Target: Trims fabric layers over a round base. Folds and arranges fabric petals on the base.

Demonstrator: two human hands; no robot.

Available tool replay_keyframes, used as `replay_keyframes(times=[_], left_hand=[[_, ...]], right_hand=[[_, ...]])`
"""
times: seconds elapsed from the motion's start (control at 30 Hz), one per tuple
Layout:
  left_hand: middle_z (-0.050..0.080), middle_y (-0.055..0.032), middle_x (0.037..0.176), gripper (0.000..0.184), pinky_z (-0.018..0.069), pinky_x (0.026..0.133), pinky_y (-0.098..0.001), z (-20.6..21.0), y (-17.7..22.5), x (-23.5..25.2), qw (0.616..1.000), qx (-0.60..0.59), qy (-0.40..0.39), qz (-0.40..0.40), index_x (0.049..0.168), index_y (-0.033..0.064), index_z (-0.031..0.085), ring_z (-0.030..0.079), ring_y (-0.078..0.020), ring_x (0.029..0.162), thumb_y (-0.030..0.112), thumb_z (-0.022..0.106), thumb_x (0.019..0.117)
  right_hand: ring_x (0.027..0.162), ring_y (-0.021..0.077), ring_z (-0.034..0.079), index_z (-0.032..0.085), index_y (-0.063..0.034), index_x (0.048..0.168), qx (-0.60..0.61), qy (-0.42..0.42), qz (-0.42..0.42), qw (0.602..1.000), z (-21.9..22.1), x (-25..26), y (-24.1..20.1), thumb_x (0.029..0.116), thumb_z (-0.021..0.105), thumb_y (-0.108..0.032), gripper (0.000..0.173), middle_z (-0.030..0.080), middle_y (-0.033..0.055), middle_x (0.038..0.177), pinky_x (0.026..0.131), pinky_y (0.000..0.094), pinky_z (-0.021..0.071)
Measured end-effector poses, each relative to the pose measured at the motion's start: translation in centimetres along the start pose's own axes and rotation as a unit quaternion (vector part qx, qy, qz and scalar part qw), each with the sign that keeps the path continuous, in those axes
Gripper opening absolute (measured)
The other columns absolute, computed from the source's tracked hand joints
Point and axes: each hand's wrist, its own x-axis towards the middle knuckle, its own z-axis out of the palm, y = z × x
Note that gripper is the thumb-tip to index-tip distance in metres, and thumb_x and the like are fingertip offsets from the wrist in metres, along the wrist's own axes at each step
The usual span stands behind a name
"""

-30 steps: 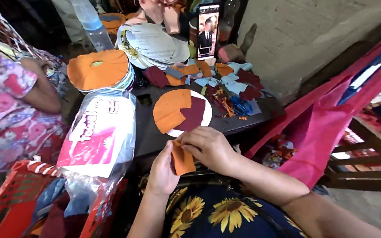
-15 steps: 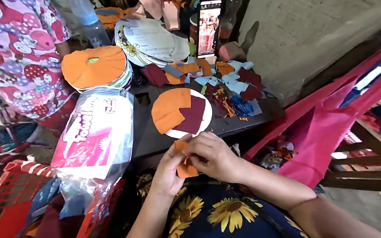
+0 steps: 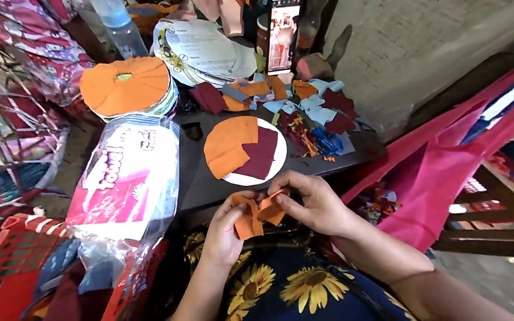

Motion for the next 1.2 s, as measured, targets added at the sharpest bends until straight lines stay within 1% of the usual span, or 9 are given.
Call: replay_keyframes(times=[0.17,0.27,0.37,0.43,0.53,0.67,0.87,1.1,1.2], left_hand=[[0.074,-0.001,0.1,0.032,0.0598,0.076,-0.0253,0.0,-0.1,0.0,1.0,0.016,-0.005,0.007,0.098,0.0111,0.067,0.071,-0.0081,0.086,0.004,0.036,0.0951],[0.072,0.0013,0.103,0.022,0.0535,0.059,-0.0147,-0.5,-0.2,0.0,0.998,0.046,-0.052,0.005,0.115,0.0103,0.062,0.065,-0.0008,0.068,0.018,0.047,0.1008],[0.067,0.0064,0.109,0.052,0.0487,0.054,-0.0108,-0.9,-0.3,-0.1,0.99,0.07,-0.121,0.01,0.128,0.0097,0.053,0.057,0.0044,0.064,0.046,0.069,0.094],[0.065,0.0087,0.103,0.048,0.0473,0.054,-0.0096,-0.8,-0.3,-0.3,0.986,0.101,-0.131,0.016,0.126,0.0081,0.054,0.055,0.0065,0.063,0.033,0.075,0.0906],[0.062,0.0117,0.086,0.021,0.0453,0.054,-0.0088,-0.2,-0.3,-0.7,0.971,0.223,-0.077,0.048,0.113,0.0067,0.061,0.053,0.008,0.061,0.007,0.063,0.092],[0.059,0.0108,0.077,0.009,0.0458,0.057,-0.0099,-0.5,-0.8,-0.4,0.944,0.311,-0.02,0.11,0.103,0.0054,0.064,0.054,0.0069,0.062,0.007,0.061,0.0949],[0.062,0.0041,0.079,0.017,0.045,0.063,-0.0095,-0.5,-0.8,-0.4,0.882,0.432,0.056,0.179,0.101,0.0002,0.069,0.053,0.0072,0.066,0.014,0.06,0.0989],[0.07,-0.0076,0.088,0.015,0.0543,0.066,-0.0352,-0.4,1.6,0.8,0.729,0.616,0.18,0.239,0.102,0.0049,0.074,0.066,-0.0163,0.074,0.017,0.066,0.0973],[0.071,-0.0113,0.09,0.017,0.0541,0.066,-0.0445,-0.5,3.0,2.0,0.699,0.656,0.195,0.207,0.104,0.004,0.074,0.067,-0.0239,0.075,0.018,0.067,0.0986]], right_hand=[[0.084,-0.0079,0.062,0.07,0.0007,0.101,0.016,0.019,0.037,0.999,-0.2,0.2,0.0,0.0976,0.056,-0.008,0.017,0.07,-0.0011,0.094,0.076,0.0102,0.0522],[0.083,-0.0085,0.062,0.07,-0.0009,0.1,0.033,0.024,0.064,0.997,-0.1,0.3,0.0,0.0986,0.059,-0.012,0.015,0.07,-0.0035,0.091,0.077,0.0107,0.0531],[0.079,-0.009,0.063,0.069,-0.0038,0.098,0.048,0.03,0.103,0.993,0.0,0.3,-0.1,0.0984,0.062,-0.013,0.012,0.069,-0.0062,0.087,0.074,0.0106,0.0535],[0.077,-0.0092,0.062,0.068,-0.0052,0.097,0.053,0.032,0.122,0.991,-0.1,0.4,0.0,0.0978,0.062,-0.012,0.009,0.068,-0.0079,0.085,0.072,0.0101,0.053],[0.076,-0.0084,0.063,0.068,-0.0065,0.097,0.061,0.035,0.138,0.988,-0.2,0.4,0.3,0.0966,0.063,-0.009,0.005,0.068,-0.0088,0.084,0.071,0.0108,0.0533],[0.075,-0.0058,0.064,0.067,-0.0076,0.099,0.059,0.043,0.17,0.983,-0.4,0.6,0.6,0.0945,0.065,-0.006,0.005,0.068,-0.0077,0.084,0.07,0.0129,0.055],[0.067,-0.0034,0.062,0.068,-0.0077,0.101,0.012,0.026,0.166,0.986,-0.7,1.4,1.6,0.0951,0.066,-0.007,0.007,0.067,-0.0054,0.084,0.061,0.014,0.0543],[0.066,-0.0036,0.061,0.069,-0.0042,0.103,-0.032,0.027,0.142,0.989,0.4,5.3,2.4,0.096,0.067,-0.008,0.008,0.068,-0.002,0.087,0.059,0.0141,0.053],[0.066,0.0009,0.062,0.069,-0.0032,0.104,-0.086,0.022,0.144,0.986,0.9,7.1,2.9,0.0976,0.067,-0.012,0.011,0.068,0.0026,0.089,0.06,0.0191,0.054]])
